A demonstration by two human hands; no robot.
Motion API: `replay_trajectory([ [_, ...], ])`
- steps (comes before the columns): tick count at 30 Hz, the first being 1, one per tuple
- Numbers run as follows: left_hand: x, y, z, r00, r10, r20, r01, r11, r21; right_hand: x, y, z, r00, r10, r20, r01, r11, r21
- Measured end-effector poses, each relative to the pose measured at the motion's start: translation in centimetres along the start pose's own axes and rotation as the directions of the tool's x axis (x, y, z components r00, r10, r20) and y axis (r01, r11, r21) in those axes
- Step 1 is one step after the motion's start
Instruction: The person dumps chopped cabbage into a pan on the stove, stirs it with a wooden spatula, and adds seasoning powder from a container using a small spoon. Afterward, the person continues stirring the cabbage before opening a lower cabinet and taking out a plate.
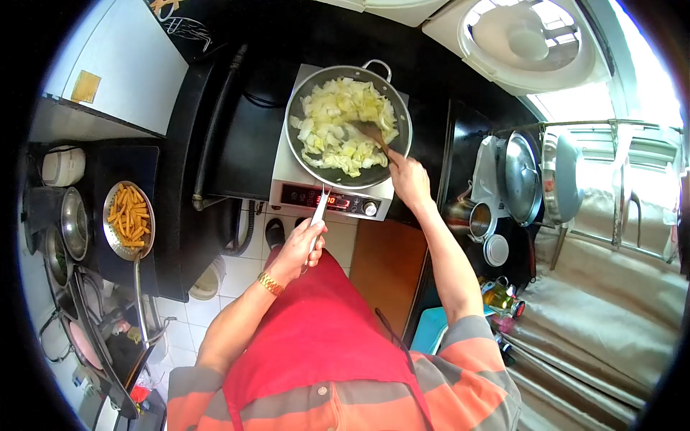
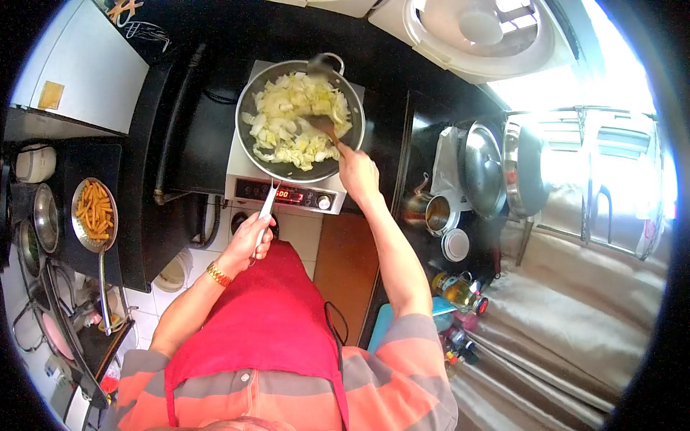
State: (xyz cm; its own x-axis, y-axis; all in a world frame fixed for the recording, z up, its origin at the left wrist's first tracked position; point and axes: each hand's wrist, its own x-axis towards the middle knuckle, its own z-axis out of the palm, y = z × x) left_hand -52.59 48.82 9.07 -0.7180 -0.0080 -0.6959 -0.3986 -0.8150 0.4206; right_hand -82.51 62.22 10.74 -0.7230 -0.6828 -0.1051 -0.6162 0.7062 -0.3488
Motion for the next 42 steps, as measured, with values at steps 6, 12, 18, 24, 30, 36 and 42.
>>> replay_trajectory([
  [6,0.3,0.1,-0.2,0.999,-0.017,0.03,0.017,1.0,-0.012,-0.6,-2.1,-3.3,0.998,-0.057,0.014,0.056,0.997,0.057],
  [12,0.1,0.1,-0.1,1.0,-0.016,0.002,0.016,1.0,0.005,3.3,-2.4,1.5,1.0,0.012,-0.005,-0.012,0.998,0.061],
  [18,0.4,0.1,-0.5,0.999,0.004,0.043,-0.003,1.0,-0.026,-2.3,-2.5,-6.0,0.986,-0.015,0.164,0.031,0.995,-0.098],
  [24,0.9,0.7,-0.9,0.995,-0.012,0.096,0.012,1.0,-0.002,-2.9,-1.5,-13.7,0.966,-0.036,0.256,0.17,0.834,-0.525],
  [30,1.7,0.8,-1.6,0.98,-0.105,0.17,0.123,0.987,-0.103,1.5,-1.0,-4.1,0.989,-0.097,0.114,0.11,0.988,-0.112],
  [36,1.3,0.7,-0.9,0.993,-0.057,0.107,0.068,0.993,-0.101,-0.7,-3.3,-7.7,0.981,-0.157,0.113,0.166,0.984,-0.07],
  [42,1.1,0.8,-0.6,0.995,-0.023,0.092,0.028,0.998,-0.051,-5.2,-3.4,-7.2,0.939,-0.053,0.34,0.039,0.998,0.049],
])
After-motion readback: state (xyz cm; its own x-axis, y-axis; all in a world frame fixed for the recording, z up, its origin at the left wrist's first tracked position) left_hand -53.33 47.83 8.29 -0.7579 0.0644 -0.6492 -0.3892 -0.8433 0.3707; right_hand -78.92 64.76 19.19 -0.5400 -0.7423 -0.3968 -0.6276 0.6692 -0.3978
